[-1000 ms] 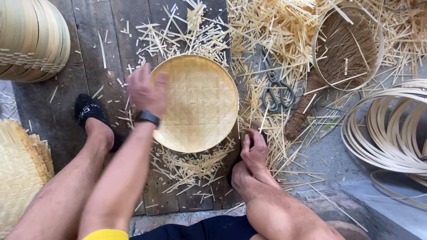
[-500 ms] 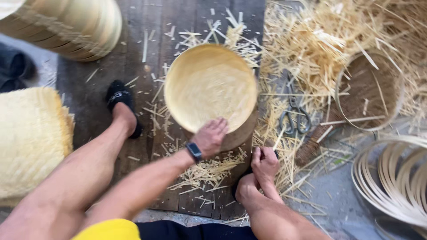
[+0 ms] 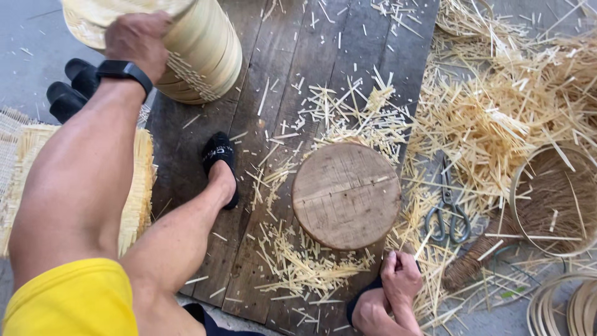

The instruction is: The person sits on the floor and repeatedly places a woven bamboo mat over a circular bamboo frame, then uses shears to trim the excess matting flush with the frame edge. After each trim, the finished tray is stacked with others nearby.

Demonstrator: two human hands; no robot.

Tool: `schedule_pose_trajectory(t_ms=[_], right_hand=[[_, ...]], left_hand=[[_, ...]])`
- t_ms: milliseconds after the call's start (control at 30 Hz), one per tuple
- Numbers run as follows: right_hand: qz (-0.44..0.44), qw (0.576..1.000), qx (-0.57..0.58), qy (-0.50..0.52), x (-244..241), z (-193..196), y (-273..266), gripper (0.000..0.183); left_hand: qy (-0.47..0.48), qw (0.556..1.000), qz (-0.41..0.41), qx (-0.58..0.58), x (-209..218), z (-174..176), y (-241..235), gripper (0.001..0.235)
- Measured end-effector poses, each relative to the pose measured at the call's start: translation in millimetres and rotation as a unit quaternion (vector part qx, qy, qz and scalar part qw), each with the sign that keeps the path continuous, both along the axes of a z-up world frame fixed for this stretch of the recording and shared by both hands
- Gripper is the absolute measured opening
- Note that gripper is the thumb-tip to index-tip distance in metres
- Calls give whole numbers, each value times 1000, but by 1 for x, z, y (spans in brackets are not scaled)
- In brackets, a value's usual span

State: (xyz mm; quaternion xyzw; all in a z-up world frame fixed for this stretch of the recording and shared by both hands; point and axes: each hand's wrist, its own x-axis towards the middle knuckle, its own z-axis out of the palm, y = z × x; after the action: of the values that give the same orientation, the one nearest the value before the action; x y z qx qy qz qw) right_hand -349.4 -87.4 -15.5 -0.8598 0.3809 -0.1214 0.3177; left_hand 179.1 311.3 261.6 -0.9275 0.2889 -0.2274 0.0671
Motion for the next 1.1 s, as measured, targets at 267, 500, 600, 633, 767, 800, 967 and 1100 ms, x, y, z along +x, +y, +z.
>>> schedule_pose_trajectory(t_ms=[267, 500, 600, 633, 767, 800, 967, 1100], right_hand=[[0, 999, -30, 40, 3, -1, 3, 16], [5, 998, -19, 65, 4, 0, 3, 16], [8, 998, -27, 63, 4, -1, 3, 16], [11, 997, -29, 67, 4, -1, 1, 16], [7, 998, -33, 59, 3, -4, 3, 17], [7, 998, -34, 55, 3, -5, 3, 17], [13, 999, -35, 37, -1, -9, -1, 15], [10, 998, -35, 42, -2, -14, -2, 16]], left_hand=[[81, 988, 130, -13, 50, -35, 50, 28], [158, 976, 144, -32, 57, -35, 55, 29], [179, 969, 169, -18, 54, -30, 45, 29], [199, 960, 184, -64, 50, -29, 42, 36], [234, 938, 248, -61, 37, -21, 26, 41], [175, 962, 210, -16, 31, -19, 25, 50], [133, 981, 133, 43, -46, -29, 54, 93], [327, 877, 350, -28, -156, -75, 114, 135]])
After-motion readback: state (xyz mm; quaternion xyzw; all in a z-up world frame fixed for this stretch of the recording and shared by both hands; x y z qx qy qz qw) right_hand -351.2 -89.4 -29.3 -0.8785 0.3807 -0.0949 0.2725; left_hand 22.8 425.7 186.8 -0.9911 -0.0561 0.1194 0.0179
